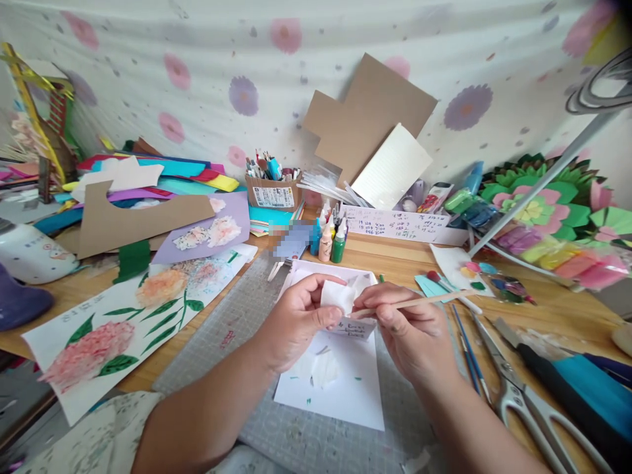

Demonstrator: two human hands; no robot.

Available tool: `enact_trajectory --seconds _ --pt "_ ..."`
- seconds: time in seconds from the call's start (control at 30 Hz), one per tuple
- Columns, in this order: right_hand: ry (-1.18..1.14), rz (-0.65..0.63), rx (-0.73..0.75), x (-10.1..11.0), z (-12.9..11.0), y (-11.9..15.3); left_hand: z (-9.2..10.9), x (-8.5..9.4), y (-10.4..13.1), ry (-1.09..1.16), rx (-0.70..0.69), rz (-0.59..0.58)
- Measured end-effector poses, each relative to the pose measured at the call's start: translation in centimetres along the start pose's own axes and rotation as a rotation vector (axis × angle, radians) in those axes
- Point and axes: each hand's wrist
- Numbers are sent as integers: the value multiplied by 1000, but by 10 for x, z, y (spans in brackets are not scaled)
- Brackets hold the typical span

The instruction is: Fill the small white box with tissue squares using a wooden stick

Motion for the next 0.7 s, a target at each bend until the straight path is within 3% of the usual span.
enact_trajectory --seconds 0.2,0.7 --pt "-51 17 82 -4 -3 -2 5 -3 3 10 30 -13" --pt "-44 49 116 -6 -3 -3 -2 -11 4 174 99 -41"
Point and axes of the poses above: each hand's wrist, its own y-axis away from the middle knuckle, its own x-axis out of the back of the hand, z = x × y, and after that the axes turned 4 degrees about z, right-handed
